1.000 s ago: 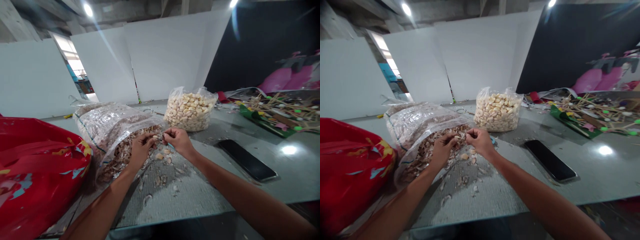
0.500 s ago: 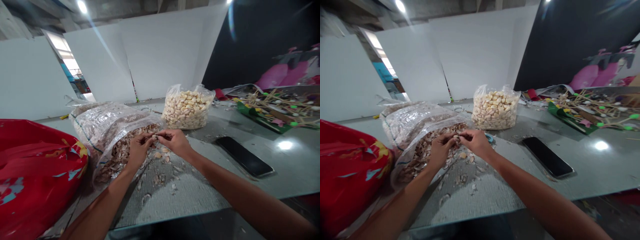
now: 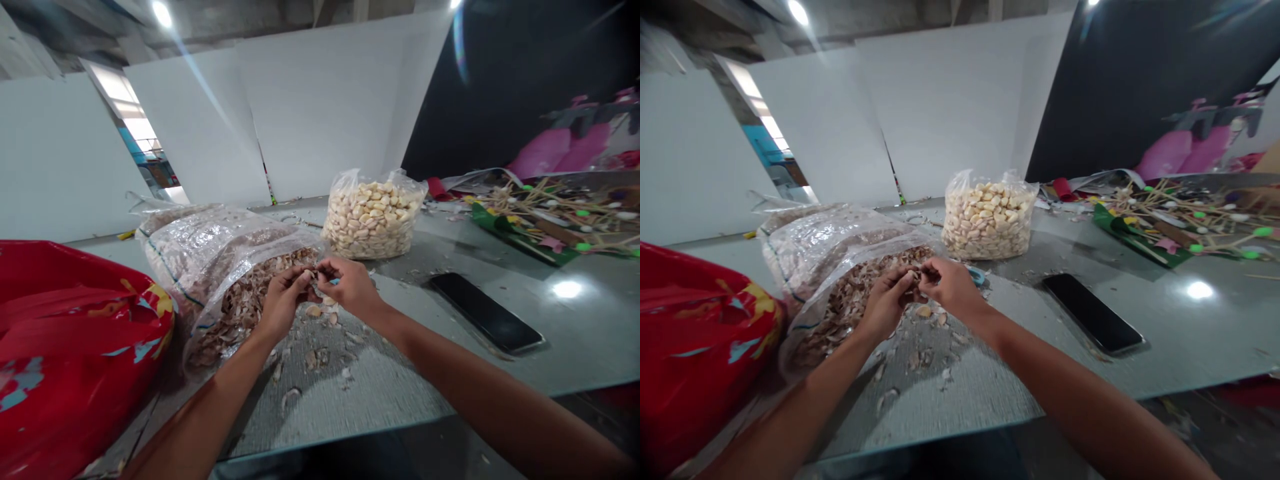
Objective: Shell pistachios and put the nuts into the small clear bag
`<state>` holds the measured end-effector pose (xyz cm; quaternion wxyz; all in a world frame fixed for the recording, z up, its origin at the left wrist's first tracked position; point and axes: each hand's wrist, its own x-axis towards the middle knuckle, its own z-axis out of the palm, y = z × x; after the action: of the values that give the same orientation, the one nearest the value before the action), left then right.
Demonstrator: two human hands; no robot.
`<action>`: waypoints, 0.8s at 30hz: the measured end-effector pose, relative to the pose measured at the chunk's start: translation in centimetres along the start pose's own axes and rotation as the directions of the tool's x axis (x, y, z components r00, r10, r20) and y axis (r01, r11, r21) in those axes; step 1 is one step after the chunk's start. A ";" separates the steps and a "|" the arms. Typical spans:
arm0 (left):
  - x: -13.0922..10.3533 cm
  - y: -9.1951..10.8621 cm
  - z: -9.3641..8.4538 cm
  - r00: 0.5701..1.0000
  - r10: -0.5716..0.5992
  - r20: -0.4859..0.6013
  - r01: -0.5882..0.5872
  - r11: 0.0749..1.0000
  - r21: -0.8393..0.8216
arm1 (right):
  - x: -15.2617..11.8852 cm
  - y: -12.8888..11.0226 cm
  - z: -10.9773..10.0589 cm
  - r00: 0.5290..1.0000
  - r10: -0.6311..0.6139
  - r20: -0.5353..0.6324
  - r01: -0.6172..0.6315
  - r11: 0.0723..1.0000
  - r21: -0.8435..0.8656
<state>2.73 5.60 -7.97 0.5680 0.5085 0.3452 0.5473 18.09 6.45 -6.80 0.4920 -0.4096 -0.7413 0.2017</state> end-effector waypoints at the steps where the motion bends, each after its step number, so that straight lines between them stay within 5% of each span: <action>1: 0.1 0.0 -0.1 0.999 -0.040 0.021 0.040 0.998 -0.039 | 0.1 0.1 -0.3 1.000 -0.026 -0.006 0.026 1.000 -0.014; 7: 0.5 0.6 -0.7 0.998 -0.053 -0.042 0.050 0.996 -0.071 | 0.8 1.1 -1.4 0.995 -0.085 -0.052 0.076 0.986 -0.148; 11: 0.5 1.0 -0.6 0.997 0.049 -0.064 -0.042 0.994 0.103 | 1.0 1.4 -1.3 0.994 -0.113 0.002 0.112 0.977 -0.184; 15: 0.3 1.1 -0.7 0.977 0.194 -0.092 -0.150 0.922 0.358 | 0.9 0.9 -1.2 0.992 -0.108 0.059 0.106 0.994 0.024; 24: 0.2 -0.1 -1.4 0.921 0.390 -0.017 -0.278 0.686 0.672 | 0.9 1.1 -0.4 0.961 0.114 0.254 -0.221 0.867 0.446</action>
<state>1.46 6.07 -8.34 0.2134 0.6845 0.4604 0.5234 18.72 7.79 -6.88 0.4722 -0.3165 -0.6812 0.4612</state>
